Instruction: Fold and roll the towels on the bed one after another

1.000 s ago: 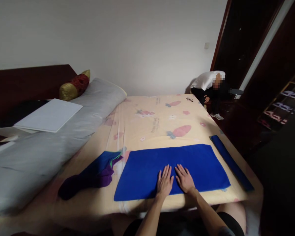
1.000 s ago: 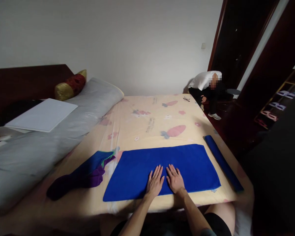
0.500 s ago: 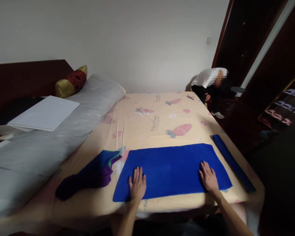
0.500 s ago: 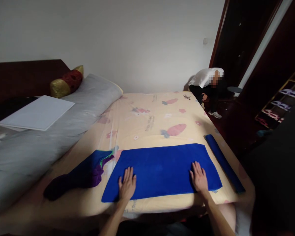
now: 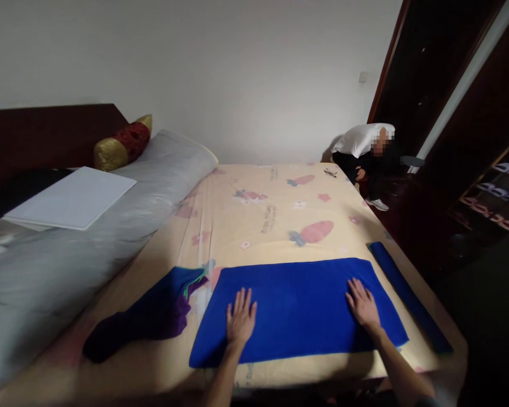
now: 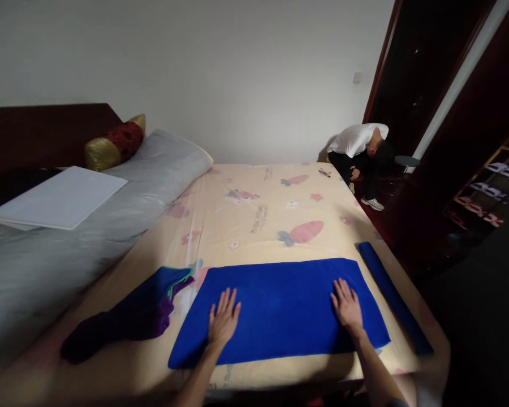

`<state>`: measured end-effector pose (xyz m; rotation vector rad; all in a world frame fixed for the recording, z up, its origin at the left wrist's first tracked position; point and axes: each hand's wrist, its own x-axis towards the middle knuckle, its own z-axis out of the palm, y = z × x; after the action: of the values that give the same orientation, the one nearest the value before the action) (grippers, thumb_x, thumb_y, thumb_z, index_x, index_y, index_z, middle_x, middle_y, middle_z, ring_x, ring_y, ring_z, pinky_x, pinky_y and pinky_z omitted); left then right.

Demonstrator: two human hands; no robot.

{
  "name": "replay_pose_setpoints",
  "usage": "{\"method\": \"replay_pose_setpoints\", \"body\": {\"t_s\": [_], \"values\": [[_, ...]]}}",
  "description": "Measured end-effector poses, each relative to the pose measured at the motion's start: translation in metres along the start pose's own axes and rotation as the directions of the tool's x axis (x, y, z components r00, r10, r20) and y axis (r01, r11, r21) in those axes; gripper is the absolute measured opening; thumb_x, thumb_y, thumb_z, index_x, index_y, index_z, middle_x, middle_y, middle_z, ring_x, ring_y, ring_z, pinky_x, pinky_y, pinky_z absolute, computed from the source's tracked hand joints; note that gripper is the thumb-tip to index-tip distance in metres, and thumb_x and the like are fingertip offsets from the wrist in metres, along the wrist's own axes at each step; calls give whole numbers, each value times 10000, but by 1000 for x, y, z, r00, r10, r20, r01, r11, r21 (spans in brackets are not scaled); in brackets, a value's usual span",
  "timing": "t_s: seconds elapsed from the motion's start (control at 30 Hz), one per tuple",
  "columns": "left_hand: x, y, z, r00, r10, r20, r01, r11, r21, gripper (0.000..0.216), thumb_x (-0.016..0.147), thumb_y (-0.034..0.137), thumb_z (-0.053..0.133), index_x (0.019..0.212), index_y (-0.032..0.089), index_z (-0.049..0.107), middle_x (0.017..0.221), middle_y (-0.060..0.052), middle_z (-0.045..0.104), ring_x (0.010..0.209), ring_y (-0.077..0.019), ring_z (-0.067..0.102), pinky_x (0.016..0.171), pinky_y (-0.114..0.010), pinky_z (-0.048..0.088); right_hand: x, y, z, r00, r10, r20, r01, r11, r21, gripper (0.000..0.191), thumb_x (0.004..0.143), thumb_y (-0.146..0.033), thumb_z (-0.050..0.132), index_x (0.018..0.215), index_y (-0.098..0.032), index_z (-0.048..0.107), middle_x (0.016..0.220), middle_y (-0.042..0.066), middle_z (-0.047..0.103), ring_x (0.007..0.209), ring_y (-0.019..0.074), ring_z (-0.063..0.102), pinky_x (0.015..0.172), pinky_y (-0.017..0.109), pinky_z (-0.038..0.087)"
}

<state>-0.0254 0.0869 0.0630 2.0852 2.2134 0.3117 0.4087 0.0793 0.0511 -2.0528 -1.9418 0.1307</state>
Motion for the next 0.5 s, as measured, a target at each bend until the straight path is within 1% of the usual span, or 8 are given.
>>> {"method": "replay_pose_setpoints", "body": {"t_s": [0.1,0.13,0.2,0.27,0.33,0.37,0.43,0.5], "values": [[-2,-52,-14,991,-125,-45,128,990,56,578,969,415,213,1520,242,232,1564,-96,306,1450,-259,262,1163,-550,185,-9,51,-11,995,78,-59,-80,996,-31,655,936,-522,233,1462,-169,397,1511,127,398,1423,287,306,1146,515,251],[-3,-57,-15,989,-139,-59,143,987,68,575,970,409,214,1519,237,239,1561,-98,315,1448,-257,268,1163,-544,187,-10,55,-12,994,82,-73,-84,996,-33,648,937,-524,233,1461,-182,400,1508,122,405,1424,289,303,1147,507,250],[-1,-48,-10,990,-120,-69,125,989,73,571,975,377,202,1518,207,249,1556,-120,316,1448,-271,266,1159,-556,184,-9,42,-7,996,53,-74,-55,998,-25,615,947,-504,241,1458,-205,406,1509,113,406,1425,296,298,1146,499,253],[5,-15,1,998,-36,-49,39,998,57,561,976,359,213,1514,208,269,1558,-106,312,1451,-256,263,1170,-523,187,-2,3,5,999,-30,-37,31,1000,3,574,960,-471,262,1461,-230,403,1517,91,394,1419,291,310,1145,489,262],[17,33,15,994,111,-11,-111,993,28,540,977,365,253,1503,253,301,1561,-40,317,1451,-189,263,1189,-412,206,9,-49,21,988,-157,10,156,987,47,536,970,-444,303,1461,-256,404,1525,55,379,1411,261,332,1149,450,272],[24,58,22,983,183,4,-183,983,9,534,978,369,268,1502,272,300,1562,-12,320,1451,-163,258,1190,-375,217,16,-77,29,977,-213,28,211,975,67,520,971,-441,324,1457,-279,407,1524,24,377,1411,238,336,1149,426,282],[39,102,32,943,330,38,-328,943,-56,539,980,328,259,1515,255,258,1566,-22,314,1452,-167,257,1189,-404,240,32,-122,41,939,-338,70,330,938,107,510,973,-435,329,1461,-301,394,1531,-25,356,1416,200,326,1151,381,284],[54,125,36,908,413,68,-406,909,-98,537,980,299,235,1516,266,258,1567,-23,309,1449,-171,264,1188,-413,249,49,-143,45,896,-432,106,417,898,140,519,983,-409,293,1484,-287,349,1553,-25,300,1428,191,299,1163,379,256]]}}
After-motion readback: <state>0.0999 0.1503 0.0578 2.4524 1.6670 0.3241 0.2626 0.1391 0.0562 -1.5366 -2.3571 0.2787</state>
